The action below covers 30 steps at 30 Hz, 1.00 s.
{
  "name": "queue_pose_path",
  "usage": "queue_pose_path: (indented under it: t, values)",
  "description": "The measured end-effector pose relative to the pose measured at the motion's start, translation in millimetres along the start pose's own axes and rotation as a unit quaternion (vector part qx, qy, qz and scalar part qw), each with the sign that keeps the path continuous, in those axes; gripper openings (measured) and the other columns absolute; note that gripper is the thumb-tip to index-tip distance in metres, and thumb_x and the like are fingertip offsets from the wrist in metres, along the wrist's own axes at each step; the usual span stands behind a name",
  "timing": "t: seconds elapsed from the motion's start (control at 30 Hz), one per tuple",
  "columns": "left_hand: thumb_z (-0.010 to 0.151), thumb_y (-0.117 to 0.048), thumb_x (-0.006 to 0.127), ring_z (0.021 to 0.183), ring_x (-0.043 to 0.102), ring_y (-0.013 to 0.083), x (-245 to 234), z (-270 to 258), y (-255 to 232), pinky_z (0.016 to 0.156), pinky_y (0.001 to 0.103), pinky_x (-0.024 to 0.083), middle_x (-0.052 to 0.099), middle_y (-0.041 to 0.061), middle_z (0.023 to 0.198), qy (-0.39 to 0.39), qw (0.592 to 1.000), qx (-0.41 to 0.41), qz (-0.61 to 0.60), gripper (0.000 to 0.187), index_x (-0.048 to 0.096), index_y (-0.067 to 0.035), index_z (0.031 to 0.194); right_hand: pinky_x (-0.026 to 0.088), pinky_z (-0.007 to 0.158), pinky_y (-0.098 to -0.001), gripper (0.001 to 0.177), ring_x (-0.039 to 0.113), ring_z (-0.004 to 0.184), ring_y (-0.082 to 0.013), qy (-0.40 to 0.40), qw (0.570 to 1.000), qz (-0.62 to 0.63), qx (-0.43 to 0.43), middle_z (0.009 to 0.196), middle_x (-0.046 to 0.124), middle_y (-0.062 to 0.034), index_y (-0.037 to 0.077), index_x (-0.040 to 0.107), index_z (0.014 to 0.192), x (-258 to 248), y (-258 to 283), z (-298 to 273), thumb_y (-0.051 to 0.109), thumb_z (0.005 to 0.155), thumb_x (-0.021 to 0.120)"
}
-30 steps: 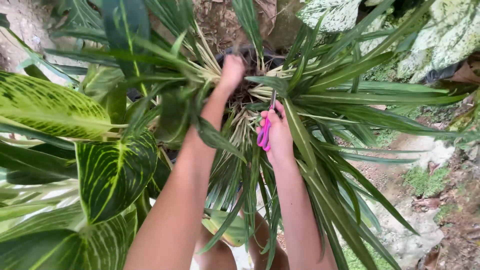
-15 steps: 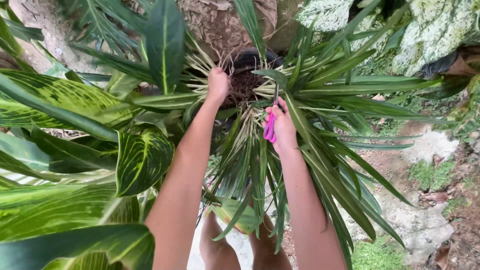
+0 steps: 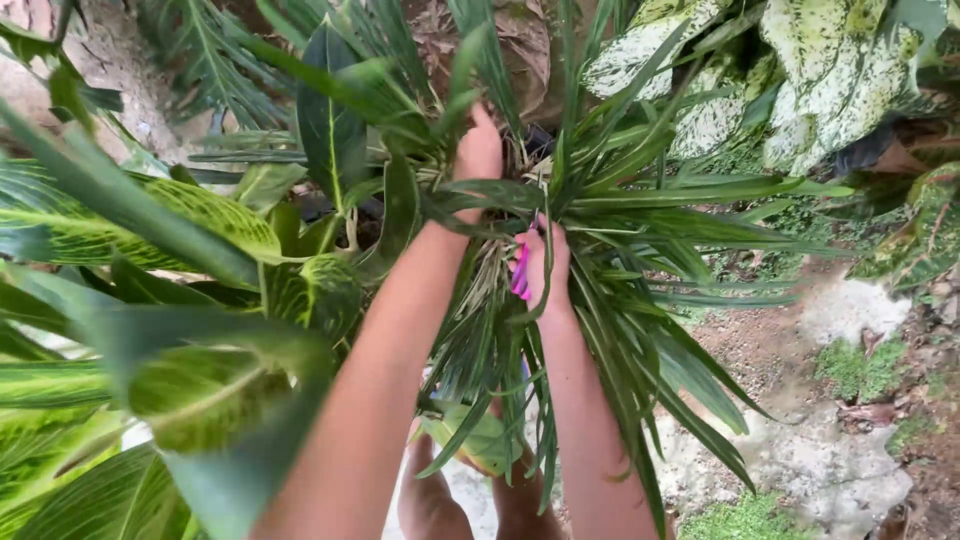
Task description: Pruning and removing dead leaves from potted garden plants using scissors.
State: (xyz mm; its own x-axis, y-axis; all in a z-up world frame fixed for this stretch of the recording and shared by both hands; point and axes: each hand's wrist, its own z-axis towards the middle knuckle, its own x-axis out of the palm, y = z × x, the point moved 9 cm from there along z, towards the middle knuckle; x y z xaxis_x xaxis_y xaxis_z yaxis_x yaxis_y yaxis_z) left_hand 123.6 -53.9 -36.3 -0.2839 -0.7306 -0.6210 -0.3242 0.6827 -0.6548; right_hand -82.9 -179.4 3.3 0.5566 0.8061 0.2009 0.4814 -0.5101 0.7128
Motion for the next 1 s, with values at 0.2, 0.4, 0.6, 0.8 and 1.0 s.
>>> queue_pose_path:
  t: [0.2, 0.4, 0.6, 0.8, 1.0]
  values:
    - [0.085, -0.024, 0.059, 0.099, 0.066, 0.0242, 117.7, 39.0, -2.6, 0.094, 0.044, 0.051, 0.074, 0.007, 0.099, -0.227, 0.694, 0.304, 0.612, 0.028, 0.076, -0.010, 0.102, 0.050, 0.053, -0.0295, 0.037, 0.053, 0.064, -0.0118, 0.014, 0.999, 0.037, 0.013, 0.085, 0.060, -0.0049, 0.003, 0.049, 0.136, -6.0, 6.7, -5.9, 0.009, 0.100, 0.057]
    - [0.088, -0.015, 0.061, 0.082, 0.073, 0.0239, 55.4, 68.3, 71.8, 0.067, 0.036, 0.058, 0.077, 0.006, 0.085, -0.098, 0.800, 0.130, 0.577, 0.020, 0.080, -0.014, 0.088, 0.055, 0.060, -0.0290, 0.039, 0.057, 0.070, -0.0113, -0.005, 0.999, 0.009, 0.053, 0.090, 0.065, -0.0053, 0.009, 0.050, 0.139, -4.3, 31.5, -22.0, 0.010, 0.100, 0.053]
    - [0.086, -0.023, 0.065, 0.091, 0.075, 0.0239, 18.4, 72.4, 83.2, 0.070, 0.035, 0.056, 0.077, 0.007, 0.093, -0.043, 0.919, -0.058, 0.388, 0.018, 0.081, -0.017, 0.089, 0.056, 0.061, -0.0290, 0.034, 0.057, 0.072, -0.0104, 0.034, 0.999, 0.035, 0.020, 0.092, 0.063, -0.0040, 0.006, 0.052, 0.136, -0.7, 21.0, -12.7, 0.012, 0.103, 0.054]
    - [0.095, -0.020, 0.060, 0.089, 0.075, 0.0131, 64.6, 52.5, 61.7, 0.064, 0.029, 0.052, 0.077, -0.006, 0.096, 0.056, 0.820, -0.073, 0.565, 0.021, 0.081, -0.021, 0.102, 0.053, 0.060, -0.0277, 0.035, 0.056, 0.070, -0.0102, 0.029, 0.999, 0.004, 0.026, 0.091, 0.062, -0.0042, 0.008, 0.052, 0.137, -4.6, 18.5, -9.1, 0.012, 0.102, 0.054]
    - [0.095, -0.018, 0.061, 0.089, 0.075, 0.0162, 120.0, 83.9, 105.3, 0.065, 0.033, 0.054, 0.077, -0.005, 0.098, 0.042, 0.843, -0.055, 0.534, 0.021, 0.080, -0.021, 0.102, 0.054, 0.062, -0.0293, 0.046, 0.056, 0.071, -0.0107, 0.017, 0.999, 0.002, 0.051, 0.091, 0.062, -0.0049, 0.009, 0.047, 0.146, -2.0, 27.9, -13.0, 0.010, 0.101, 0.052]
